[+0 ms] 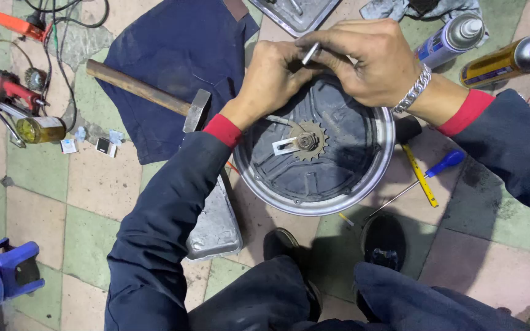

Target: Repairing a motorcycle wheel hub motor using a hammer and screwdriver

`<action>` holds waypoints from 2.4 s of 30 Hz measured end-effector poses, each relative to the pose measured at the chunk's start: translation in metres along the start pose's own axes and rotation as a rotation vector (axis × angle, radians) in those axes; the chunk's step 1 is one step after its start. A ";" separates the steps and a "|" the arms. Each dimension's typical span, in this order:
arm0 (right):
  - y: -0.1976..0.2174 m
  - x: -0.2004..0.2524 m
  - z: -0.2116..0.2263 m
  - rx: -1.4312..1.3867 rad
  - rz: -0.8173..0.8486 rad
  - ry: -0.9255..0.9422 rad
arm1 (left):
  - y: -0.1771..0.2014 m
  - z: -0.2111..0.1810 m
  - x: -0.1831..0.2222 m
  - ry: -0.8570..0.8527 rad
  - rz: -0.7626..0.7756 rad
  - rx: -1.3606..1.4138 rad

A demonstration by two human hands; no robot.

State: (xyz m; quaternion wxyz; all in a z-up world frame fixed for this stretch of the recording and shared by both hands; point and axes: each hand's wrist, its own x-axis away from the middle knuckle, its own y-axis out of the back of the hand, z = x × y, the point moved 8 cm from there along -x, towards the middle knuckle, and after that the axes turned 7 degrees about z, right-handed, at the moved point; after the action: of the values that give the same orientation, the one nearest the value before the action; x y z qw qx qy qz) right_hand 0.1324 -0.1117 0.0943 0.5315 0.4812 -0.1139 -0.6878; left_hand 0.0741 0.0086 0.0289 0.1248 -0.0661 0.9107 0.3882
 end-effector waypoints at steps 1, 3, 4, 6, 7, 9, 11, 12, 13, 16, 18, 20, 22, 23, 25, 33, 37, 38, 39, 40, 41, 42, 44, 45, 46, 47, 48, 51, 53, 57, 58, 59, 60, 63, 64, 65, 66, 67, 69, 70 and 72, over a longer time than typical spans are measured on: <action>-0.003 0.000 -0.001 0.007 0.019 -0.003 | 0.001 0.005 0.001 0.020 -0.039 -0.011; -0.007 0.001 -0.004 0.025 0.041 0.003 | 0.002 0.003 -0.001 0.025 -0.043 -0.006; -0.009 0.002 -0.005 0.044 0.062 0.002 | 0.002 0.002 -0.002 0.029 -0.041 0.005; -0.009 0.004 -0.005 0.073 0.047 0.033 | 0.002 0.003 -0.002 0.050 -0.028 0.041; -0.007 0.005 -0.004 0.103 0.029 0.058 | 0.000 0.004 -0.003 0.067 -0.009 0.078; -0.007 0.009 -0.004 0.122 -0.023 0.050 | 0.004 -0.002 -0.003 0.063 -0.002 0.081; -0.003 0.011 -0.003 0.141 -0.075 0.038 | 0.006 -0.008 -0.003 0.058 0.008 0.086; -0.001 0.010 -0.003 0.132 -0.089 0.017 | 0.007 -0.011 -0.004 0.049 -0.005 0.112; 0.001 0.010 -0.003 0.122 -0.104 -0.005 | 0.008 -0.014 -0.004 0.041 -0.018 0.137; 0.003 0.006 0.004 0.075 -0.154 -0.045 | 0.004 -0.007 -0.002 -0.003 -0.040 0.048; 0.008 0.005 0.000 0.041 -0.132 -0.085 | 0.005 -0.011 -0.004 -0.037 -0.011 0.061; 0.009 0.008 -0.005 -0.001 -0.108 -0.127 | 0.004 -0.012 -0.004 -0.063 0.018 0.075; 0.004 0.020 -0.032 -0.146 -0.019 -0.402 | 0.002 -0.012 -0.005 -0.082 0.008 0.018; 0.007 0.015 -0.030 -0.147 -0.019 -0.406 | 0.005 -0.013 -0.005 -0.081 0.010 0.021; 0.013 0.004 -0.024 -0.480 -0.069 -0.334 | 0.009 -0.024 -0.005 -0.165 0.015 0.015; 0.008 -0.016 -0.021 -0.559 0.238 -0.409 | 0.004 -0.011 0.001 -0.132 0.079 0.048; -0.007 -0.033 -0.027 -0.593 0.519 -0.552 | -0.012 0.027 0.000 -0.064 0.137 -0.029; -0.010 -0.032 -0.030 -0.592 0.515 -0.551 | -0.010 0.024 -0.001 -0.067 0.139 -0.032; -0.007 -0.036 -0.032 -0.511 0.446 -0.492 | -0.008 0.020 -0.002 -0.085 0.136 -0.018; -0.004 -0.039 -0.033 -0.431 0.378 -0.432 | -0.005 0.016 -0.003 -0.103 0.133 -0.003; -0.006 -0.039 -0.030 -0.431 0.378 -0.430 | -0.004 0.017 -0.002 -0.103 0.132 -0.005; -0.001 -0.044 -0.023 -0.271 0.309 -0.347 | -0.005 0.023 -0.002 -0.045 0.150 -0.033; -0.001 -0.047 -0.012 -0.115 0.242 -0.261 | -0.003 0.028 0.001 0.016 0.166 -0.060; -0.001 -0.048 -0.009 -0.040 0.199 -0.254 | -0.003 0.029 0.002 0.049 0.210 -0.109; -0.002 -0.048 -0.006 0.034 0.155 -0.246 | -0.003 0.030 0.004 0.081 0.254 -0.158; -0.007 -0.048 -0.003 0.033 0.156 -0.249 | -0.008 0.036 0.007 0.082 0.255 -0.155; -0.010 -0.048 -0.001 0.060 0.144 -0.275 | -0.015 0.051 0.011 0.184 0.292 -0.116; -0.017 -0.050 0.000 0.085 0.158 -0.238 | -0.024 0.076 0.022 0.241 0.253 -0.042; -0.011 -0.055 0.007 0.085 0.186 -0.177 | -0.020 0.074 0.023 0.195 0.176 -0.005; -0.002 -0.057 0.013 0.036 0.335 -0.193 | -0.010 0.051 0.020 0.156 0.170 0.055; -0.002 -0.054 0.013 0.030 0.381 -0.171 | -0.008 0.043 0.017 0.123 0.188 0.074; -0.002 -0.053 0.010 0.032 0.380 -0.174 | -0.011 0.048 0.018 0.121 0.190 0.075; -0.012 -0.047 0.008 -0.052 0.512 -0.172 | -0.012 0.053 0.019 0.122 0.184 0.065; -0.014 -0.045 0.011 -0.243 0.674 -0.151 | -0.008 0.044 0.017 0.087 0.172 0.053; -0.010 -0.047 0.014 -0.348 0.708 -0.130 | -0.004 0.035 0.015 0.053 0.161 0.051; -0.008 -0.046 0.011 -0.346 0.706 -0.133 | 0.004 0.020 0.011 0.050 0.162 0.052; -0.009 -0.044 0.012 -0.400 0.754 -0.111 | 0.013 -0.004 0.007 -0.071 0.157 0.069; -0.009 -0.039 0.013 -0.456 0.801 -0.091 | 0.021 -0.028 0.004 -0.192 0.155 0.089; -0.008 -0.036 0.011 -0.500 0.809 -0.129 | 0.017 -0.031 0.002 -0.245 0.193 0.031; -0.007 -0.035 0.010 -0.543 0.820 -0.163 | 0.014 -0.034 0.001 -0.295 0.229 -0.030; -0.005 -0.035 0.005 -0.538 0.792 -0.160 | 0.007 -0.031 0.002 -0.264 0.271 -0.029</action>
State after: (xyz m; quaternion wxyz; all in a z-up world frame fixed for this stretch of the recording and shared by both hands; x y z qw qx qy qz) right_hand 0.1243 -0.0823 0.1128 0.8475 0.1921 -0.1470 -0.4724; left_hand 0.0651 -0.0092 0.0534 0.1890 0.1068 0.8812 0.4199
